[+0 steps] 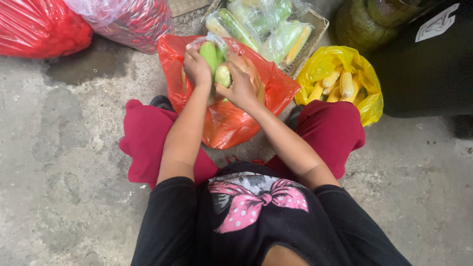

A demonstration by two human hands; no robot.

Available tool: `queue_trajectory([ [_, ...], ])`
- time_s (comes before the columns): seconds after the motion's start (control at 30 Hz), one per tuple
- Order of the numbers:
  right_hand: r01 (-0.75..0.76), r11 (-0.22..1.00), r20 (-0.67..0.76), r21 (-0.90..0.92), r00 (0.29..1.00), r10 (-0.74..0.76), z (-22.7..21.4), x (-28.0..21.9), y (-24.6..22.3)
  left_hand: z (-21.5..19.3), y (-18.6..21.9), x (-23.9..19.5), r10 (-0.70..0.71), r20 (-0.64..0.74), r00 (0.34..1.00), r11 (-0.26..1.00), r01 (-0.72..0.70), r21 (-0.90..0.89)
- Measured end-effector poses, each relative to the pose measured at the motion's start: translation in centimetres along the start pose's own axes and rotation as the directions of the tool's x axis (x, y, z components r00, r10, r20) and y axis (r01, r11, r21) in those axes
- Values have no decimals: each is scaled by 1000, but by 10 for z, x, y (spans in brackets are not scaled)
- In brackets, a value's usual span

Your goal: The person sits on the floor and shucks corn cobs by hand, removing husks and silk. Shucked cobs are placed into a yellow plastic bag, while husks are discarded into a red bag.

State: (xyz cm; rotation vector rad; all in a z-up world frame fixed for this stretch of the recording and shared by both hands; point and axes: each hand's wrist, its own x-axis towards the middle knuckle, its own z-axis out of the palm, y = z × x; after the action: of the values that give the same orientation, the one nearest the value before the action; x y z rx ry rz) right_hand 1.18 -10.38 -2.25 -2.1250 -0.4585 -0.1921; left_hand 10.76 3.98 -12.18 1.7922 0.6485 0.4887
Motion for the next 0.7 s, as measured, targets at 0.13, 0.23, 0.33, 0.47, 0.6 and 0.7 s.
queue_trajectory([
  [0.13, -57, 980, 223, 190, 975, 14, -15, 3, 18, 6, -25, 20, 6, -84, 996, 995, 2, 98],
  [0.23, -18, 947, 346, 320, 933, -99, -28, 2, 38, 9, -46, 30, -94, -94, 991, 983, 108, 152],
  [0.33, -142, 872, 503, 469, 854, -132, -42, -1, 59, 7, -68, 39, -177, -114, 978, 956, 199, 218],
  [0.47, -507, 529, 526, 681, 841, 128, -87, -13, 100, -5, -93, 48, -297, -79, 952, 932, 307, 193],
  [0.6, -527, 578, 269, 622, 838, 475, -113, -20, 140, -7, -74, 40, -261, 143, 955, 954, 278, -111],
  [0.7, -352, 699, -36, 622, 879, 475, -84, -18, 152, -7, -34, 7, -133, 444, 886, 973, 31, 230],
])
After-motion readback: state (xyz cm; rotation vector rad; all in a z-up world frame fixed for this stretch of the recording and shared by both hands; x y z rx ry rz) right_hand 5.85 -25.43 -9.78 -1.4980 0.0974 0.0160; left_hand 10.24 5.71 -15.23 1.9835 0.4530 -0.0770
